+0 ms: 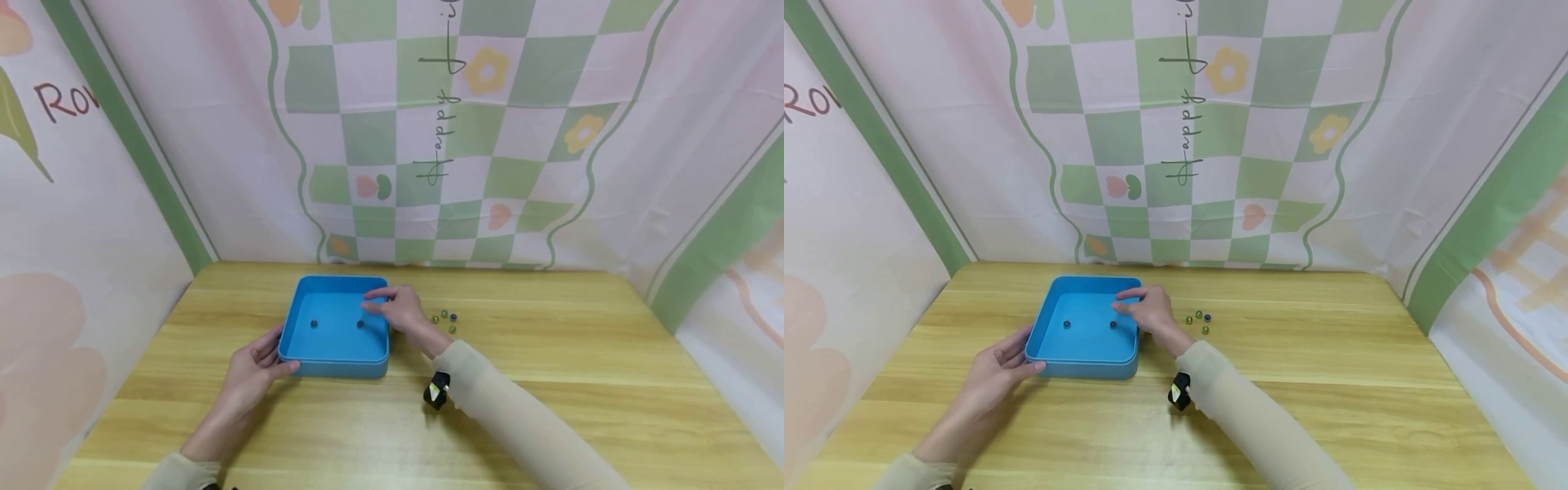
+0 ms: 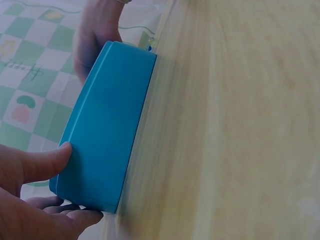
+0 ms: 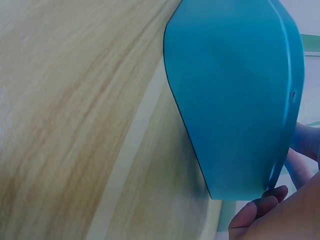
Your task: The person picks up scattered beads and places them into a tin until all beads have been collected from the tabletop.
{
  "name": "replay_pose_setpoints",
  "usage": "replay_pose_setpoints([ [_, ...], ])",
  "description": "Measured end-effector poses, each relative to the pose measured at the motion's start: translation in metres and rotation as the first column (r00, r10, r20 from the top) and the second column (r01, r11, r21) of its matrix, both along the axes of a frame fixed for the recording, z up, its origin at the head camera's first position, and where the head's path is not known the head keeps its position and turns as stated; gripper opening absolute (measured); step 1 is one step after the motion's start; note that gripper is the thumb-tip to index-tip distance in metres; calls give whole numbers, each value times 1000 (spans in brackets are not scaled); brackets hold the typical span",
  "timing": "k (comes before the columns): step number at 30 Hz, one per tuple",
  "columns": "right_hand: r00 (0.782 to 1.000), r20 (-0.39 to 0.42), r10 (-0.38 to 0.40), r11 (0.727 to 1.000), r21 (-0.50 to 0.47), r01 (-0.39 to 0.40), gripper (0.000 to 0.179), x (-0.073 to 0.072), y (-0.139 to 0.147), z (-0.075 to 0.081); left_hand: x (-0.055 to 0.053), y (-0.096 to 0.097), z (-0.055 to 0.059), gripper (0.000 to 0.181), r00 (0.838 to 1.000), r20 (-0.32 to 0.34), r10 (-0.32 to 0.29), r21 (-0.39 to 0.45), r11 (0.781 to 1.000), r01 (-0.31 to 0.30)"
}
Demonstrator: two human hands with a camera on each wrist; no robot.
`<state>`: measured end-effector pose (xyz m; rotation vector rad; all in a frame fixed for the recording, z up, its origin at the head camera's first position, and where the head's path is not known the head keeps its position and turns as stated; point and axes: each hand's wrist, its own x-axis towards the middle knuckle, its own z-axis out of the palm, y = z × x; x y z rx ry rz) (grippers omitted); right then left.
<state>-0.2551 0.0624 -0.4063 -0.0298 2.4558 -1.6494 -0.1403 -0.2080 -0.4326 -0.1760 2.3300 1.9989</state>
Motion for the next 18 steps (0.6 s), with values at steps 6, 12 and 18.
replay_pose_setpoints([
  [6,999,-34,12,999,-35,-13,19,2,8,5,0,0,0,79,1000,1,-7,0,1000,7],
  [12,997,-79,6,997,-73,-12,19,4,19,13,0,0,0,79,1000,3,-2,8,1000,2],
  [18,996,-94,-2,995,-96,-7,24,6,32,20,1,1,1,79,1000,3,-2,2,1000,2],
])
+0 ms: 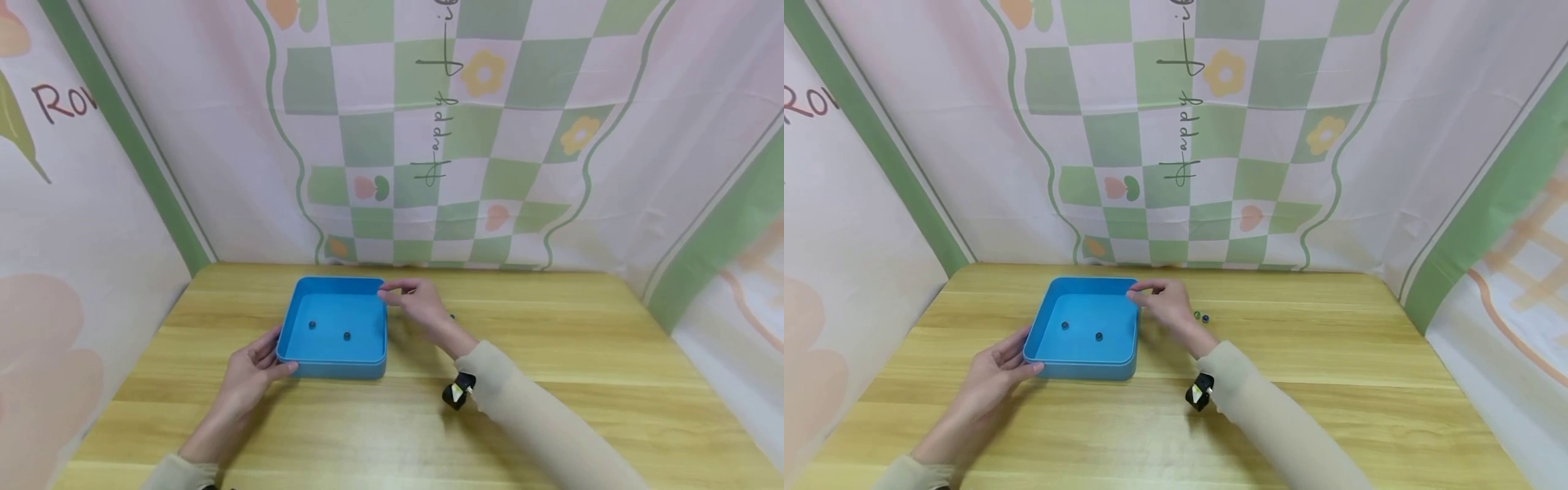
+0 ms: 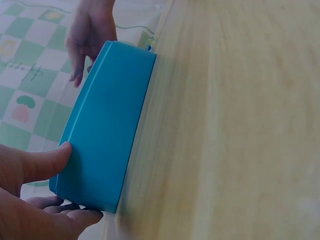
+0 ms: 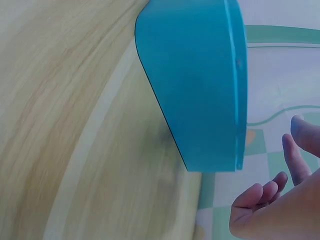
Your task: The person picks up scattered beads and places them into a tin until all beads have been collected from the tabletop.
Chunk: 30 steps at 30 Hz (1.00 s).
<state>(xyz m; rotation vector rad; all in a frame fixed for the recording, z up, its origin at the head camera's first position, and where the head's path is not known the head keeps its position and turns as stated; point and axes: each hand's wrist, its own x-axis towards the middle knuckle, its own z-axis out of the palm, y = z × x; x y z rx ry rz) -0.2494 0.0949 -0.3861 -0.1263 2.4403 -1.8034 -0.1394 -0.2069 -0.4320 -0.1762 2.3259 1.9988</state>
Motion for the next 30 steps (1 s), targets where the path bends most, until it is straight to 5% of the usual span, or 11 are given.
replay_pose_setpoints([
  [15,1000,-25,-9,1000,-1,9,35,5,56,-3,-1,-2,0,81,1000,1,-13,-16,1000,13],
  [30,999,-8,-50,998,34,50,37,6,83,-8,-3,-1,2,95,999,17,-36,-36,999,37],
])
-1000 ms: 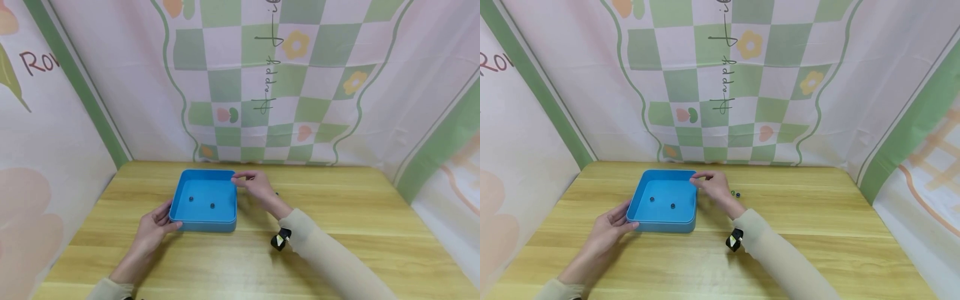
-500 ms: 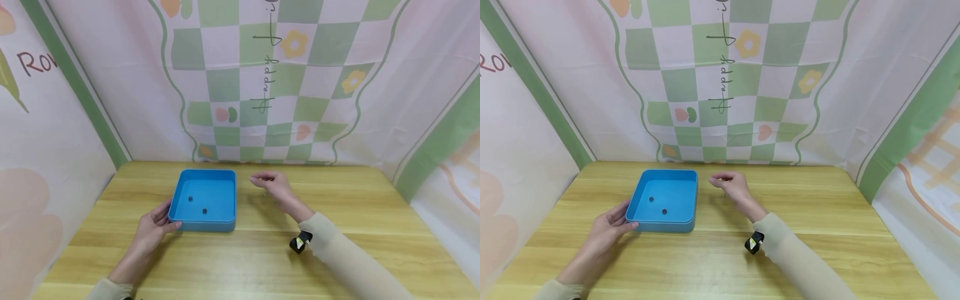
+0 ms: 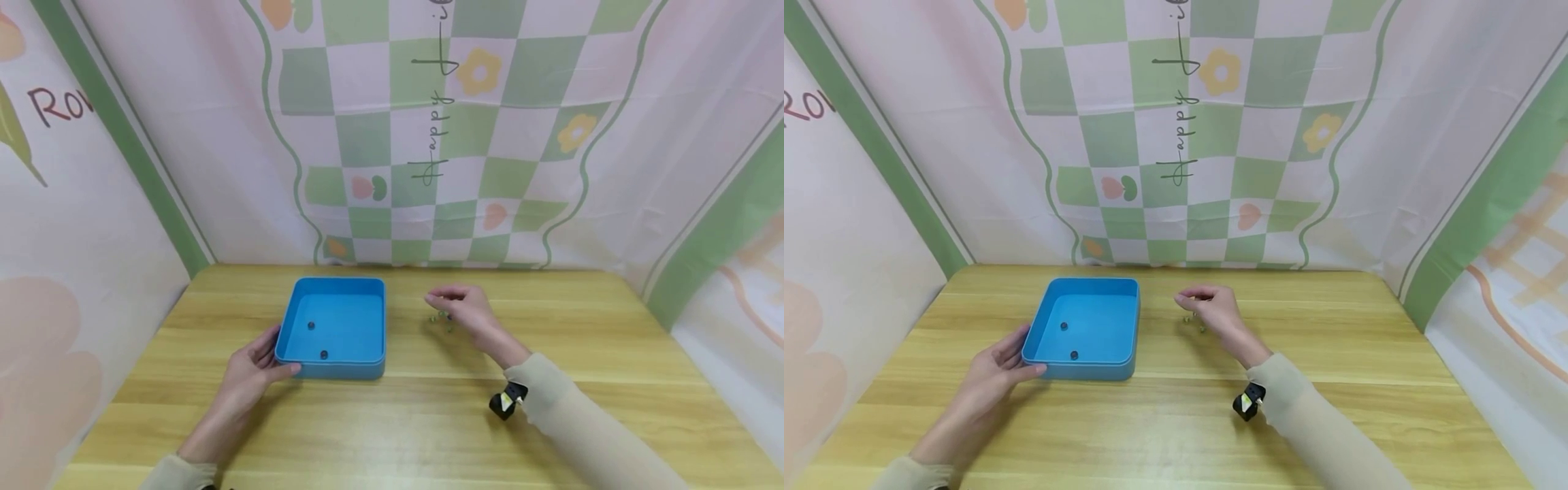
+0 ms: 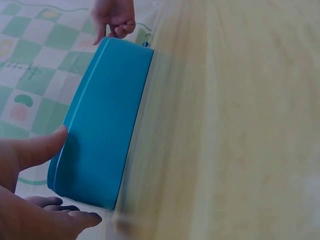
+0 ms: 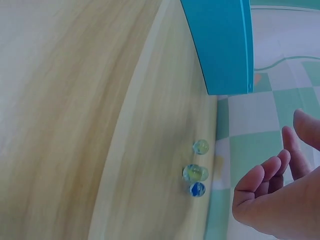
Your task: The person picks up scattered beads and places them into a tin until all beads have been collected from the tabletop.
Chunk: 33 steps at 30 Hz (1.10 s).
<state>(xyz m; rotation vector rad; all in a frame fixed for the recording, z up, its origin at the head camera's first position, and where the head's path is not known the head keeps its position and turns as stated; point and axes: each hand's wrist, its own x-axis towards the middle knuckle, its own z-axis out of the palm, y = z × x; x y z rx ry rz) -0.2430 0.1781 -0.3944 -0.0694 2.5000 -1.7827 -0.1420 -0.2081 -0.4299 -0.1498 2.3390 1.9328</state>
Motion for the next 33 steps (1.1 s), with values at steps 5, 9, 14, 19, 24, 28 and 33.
replay_pose_setpoints([
  [5,1000,5,-17,1000,11,17,41,1,7,-1,-2,1,-3,96,1000,8,6,15,1000,-6],
  [9,999,14,-31,999,9,31,43,2,14,-1,-2,2,-4,95,1000,0,14,20,1000,-14],
  [14,999,30,-32,999,18,31,46,2,24,-4,-2,3,-3,93,1000,-17,23,20,1000,-22],
  [19,999,39,-29,999,30,28,46,2,34,-7,-3,4,-4,93,1000,-14,27,25,999,-27],
  [24,999,42,-18,998,54,16,44,2,41,-12,-4,4,-4,93,1000,-10,28,28,999,-27],
  [28,998,61,-12,997,78,7,43,3,45,-17,-4,4,-4,91,999,-2,35,25,999,-35],
  [33,996,87,-18,996,92,10,43,6,45,-19,-4,3,-4,90,999,-6,36,25,999,-36],
])
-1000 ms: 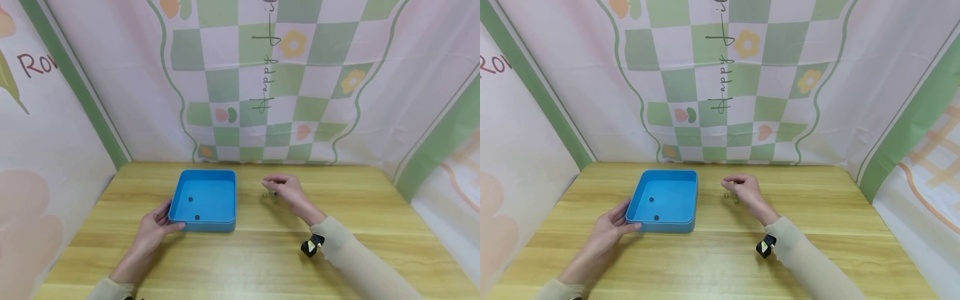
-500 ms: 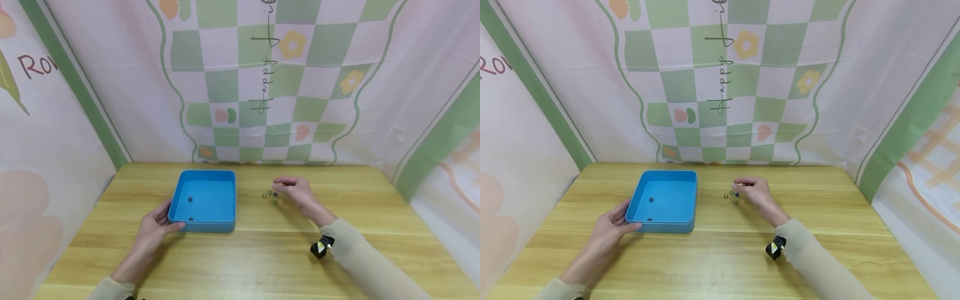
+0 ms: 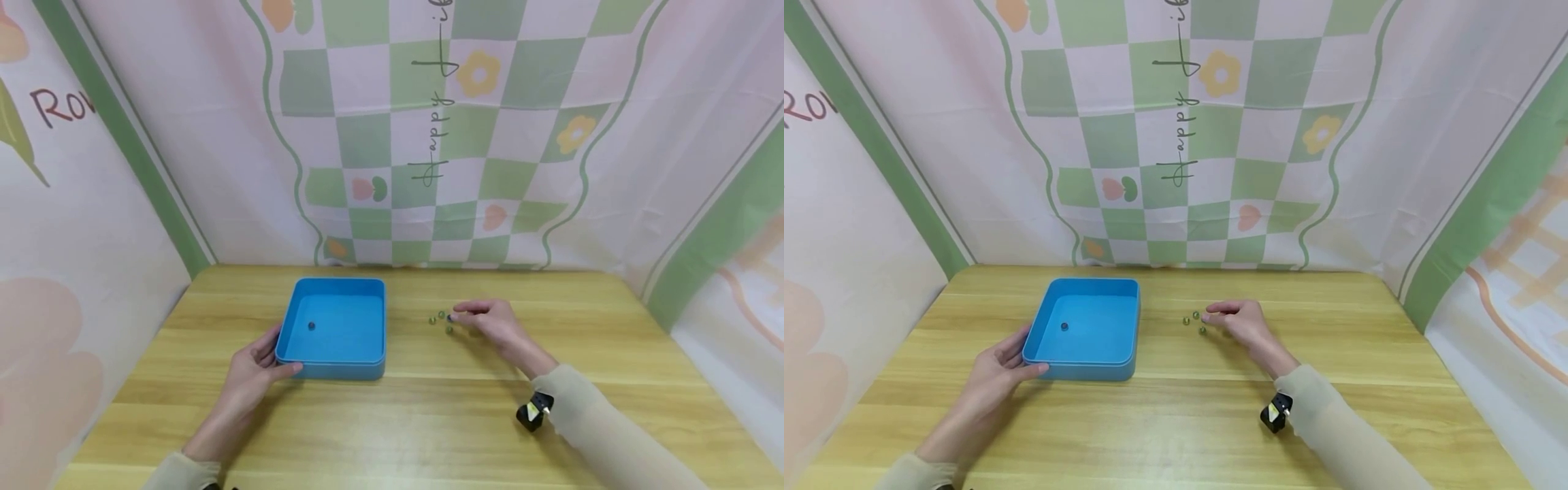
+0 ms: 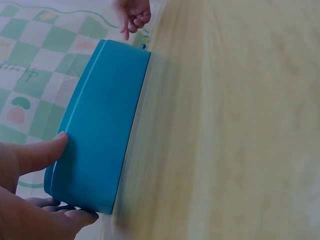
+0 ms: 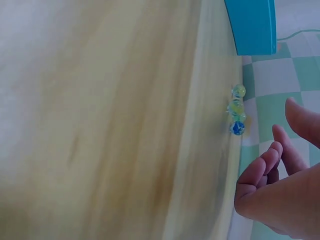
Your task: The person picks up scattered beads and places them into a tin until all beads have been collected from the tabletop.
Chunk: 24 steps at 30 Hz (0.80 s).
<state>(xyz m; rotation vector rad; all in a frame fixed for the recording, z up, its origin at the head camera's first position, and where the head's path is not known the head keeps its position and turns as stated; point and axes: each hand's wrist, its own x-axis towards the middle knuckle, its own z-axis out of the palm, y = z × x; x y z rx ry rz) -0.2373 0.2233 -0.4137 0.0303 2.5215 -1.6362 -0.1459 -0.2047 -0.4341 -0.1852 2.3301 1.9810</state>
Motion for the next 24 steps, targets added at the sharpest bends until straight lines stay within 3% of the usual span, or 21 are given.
replay_pose_setpoints([
  [24,999,-23,29,996,86,-27,30,7,-3,-13,1,1,2,90,1000,10,8,11,1000,-9],
])
